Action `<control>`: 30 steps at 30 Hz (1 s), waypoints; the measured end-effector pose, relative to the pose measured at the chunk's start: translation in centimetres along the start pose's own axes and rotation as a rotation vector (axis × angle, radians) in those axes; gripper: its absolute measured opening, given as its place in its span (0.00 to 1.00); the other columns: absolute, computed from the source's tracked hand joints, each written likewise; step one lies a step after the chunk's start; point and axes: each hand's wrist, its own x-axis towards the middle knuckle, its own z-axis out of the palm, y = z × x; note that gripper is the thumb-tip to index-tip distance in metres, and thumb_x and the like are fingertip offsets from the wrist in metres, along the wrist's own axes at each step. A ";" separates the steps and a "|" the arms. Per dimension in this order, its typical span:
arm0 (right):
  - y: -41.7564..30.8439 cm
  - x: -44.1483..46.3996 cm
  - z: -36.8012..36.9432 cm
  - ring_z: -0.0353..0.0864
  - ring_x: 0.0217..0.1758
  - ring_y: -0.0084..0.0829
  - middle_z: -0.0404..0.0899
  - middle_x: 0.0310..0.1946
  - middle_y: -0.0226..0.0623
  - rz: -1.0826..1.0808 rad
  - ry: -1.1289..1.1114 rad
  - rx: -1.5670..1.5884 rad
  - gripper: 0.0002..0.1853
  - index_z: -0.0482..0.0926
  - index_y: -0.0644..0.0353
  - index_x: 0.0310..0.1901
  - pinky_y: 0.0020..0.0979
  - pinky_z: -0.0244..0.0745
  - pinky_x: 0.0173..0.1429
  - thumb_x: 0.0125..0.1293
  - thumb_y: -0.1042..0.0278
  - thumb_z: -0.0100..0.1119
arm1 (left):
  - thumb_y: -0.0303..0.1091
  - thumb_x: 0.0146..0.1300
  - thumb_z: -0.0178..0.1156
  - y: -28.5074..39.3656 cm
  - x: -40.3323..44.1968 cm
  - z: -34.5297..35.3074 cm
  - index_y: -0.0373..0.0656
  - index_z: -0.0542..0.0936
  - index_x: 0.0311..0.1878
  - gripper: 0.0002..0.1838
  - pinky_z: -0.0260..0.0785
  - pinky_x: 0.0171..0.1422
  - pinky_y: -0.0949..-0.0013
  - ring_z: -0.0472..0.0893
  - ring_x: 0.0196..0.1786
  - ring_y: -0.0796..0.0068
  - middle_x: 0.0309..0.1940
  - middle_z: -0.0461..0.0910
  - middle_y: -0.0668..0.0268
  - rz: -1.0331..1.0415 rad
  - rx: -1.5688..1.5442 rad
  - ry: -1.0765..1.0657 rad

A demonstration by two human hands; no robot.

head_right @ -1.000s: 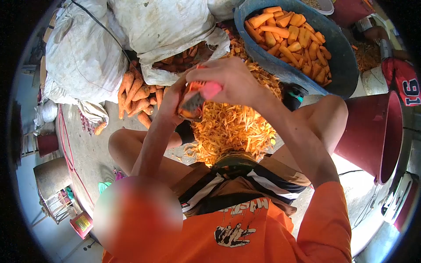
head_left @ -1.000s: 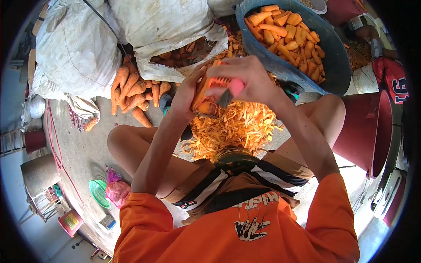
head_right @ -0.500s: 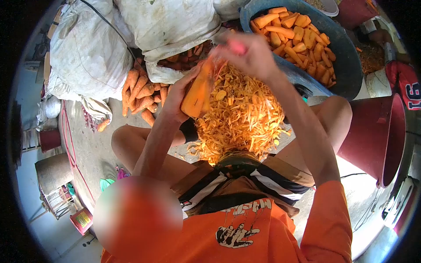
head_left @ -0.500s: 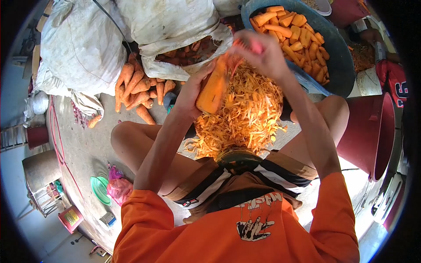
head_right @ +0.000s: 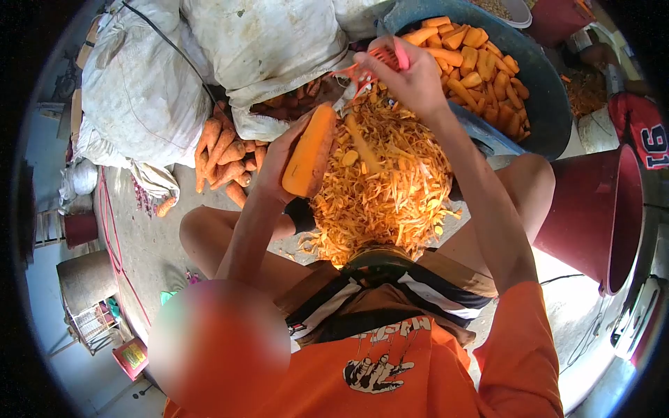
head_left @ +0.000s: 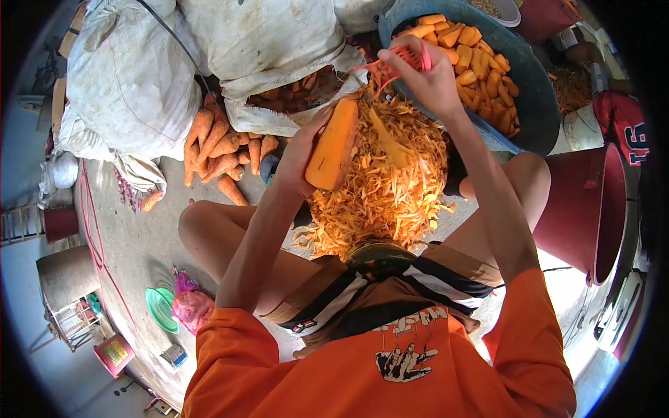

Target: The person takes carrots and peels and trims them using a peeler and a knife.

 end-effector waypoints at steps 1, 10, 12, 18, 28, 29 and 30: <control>-2.6 -0.8 0.9 0.86 0.35 0.21 0.90 0.36 0.33 0.018 -0.053 0.238 0.12 0.86 0.61 0.41 0.27 0.81 0.40 0.69 0.60 0.75 | 0.45 0.82 0.54 0.1 0.4 -0.7 0.44 0.74 0.71 0.22 0.84 0.49 0.68 0.87 0.48 0.71 0.55 0.84 0.63 0.005 0.001 -0.001; 0.8 -0.2 -1.0 0.85 0.39 0.20 0.88 0.40 0.35 0.024 -0.044 -0.005 0.07 0.85 0.63 0.40 0.29 0.81 0.42 0.70 0.69 0.73 | 0.44 0.78 0.61 0.7 -1.1 1.3 0.42 0.77 0.66 0.21 0.84 0.48 0.69 0.87 0.44 0.73 0.50 0.84 0.64 -0.029 -0.006 -0.014; 0.7 0.7 -1.5 0.83 0.37 0.18 0.86 0.35 0.30 0.037 0.012 0.118 0.10 0.85 0.62 0.42 0.27 0.79 0.42 0.71 0.65 0.73 | 0.41 0.75 0.66 0.6 -1.0 1.0 0.40 0.79 0.67 0.23 0.82 0.47 0.71 0.87 0.45 0.76 0.51 0.85 0.65 0.113 0.103 -0.056; -0.4 0.1 -0.6 0.82 0.37 0.15 0.85 0.32 0.26 -0.058 -0.096 0.299 0.12 0.85 0.59 0.45 0.24 0.78 0.43 0.71 0.60 0.74 | 0.37 0.72 0.70 0.4 -1.1 0.9 0.38 0.83 0.63 0.21 0.80 0.47 0.73 0.86 0.44 0.77 0.47 0.88 0.64 0.231 0.275 0.034; 0.4 0.9 -1.0 0.81 0.37 0.14 0.84 0.33 0.24 0.006 0.070 0.275 0.12 0.85 0.58 0.45 0.22 0.76 0.41 0.70 0.60 0.75 | 0.41 0.79 0.58 1.1 -1.4 1.1 0.41 0.74 0.71 0.24 0.82 0.54 0.67 0.87 0.50 0.70 0.53 0.85 0.60 0.157 0.143 -0.101; 0.3 0.9 -1.3 0.82 0.37 0.15 0.86 0.34 0.24 0.039 0.033 0.289 0.13 0.86 0.59 0.45 0.22 0.77 0.42 0.68 0.61 0.77 | 0.42 0.80 0.56 0.9 -1.2 1.4 0.42 0.72 0.72 0.24 0.83 0.55 0.66 0.87 0.51 0.70 0.53 0.84 0.60 0.155 0.086 -0.058; -1.1 0.1 -0.7 0.82 0.37 0.15 0.86 0.34 0.24 0.039 0.019 0.296 0.13 0.86 0.59 0.45 0.22 0.77 0.42 0.68 0.61 0.77 | 0.44 0.81 0.54 1.0 -1.1 1.6 0.42 0.71 0.73 0.24 0.83 0.55 0.65 0.87 0.52 0.69 0.54 0.83 0.59 0.157 0.026 -0.009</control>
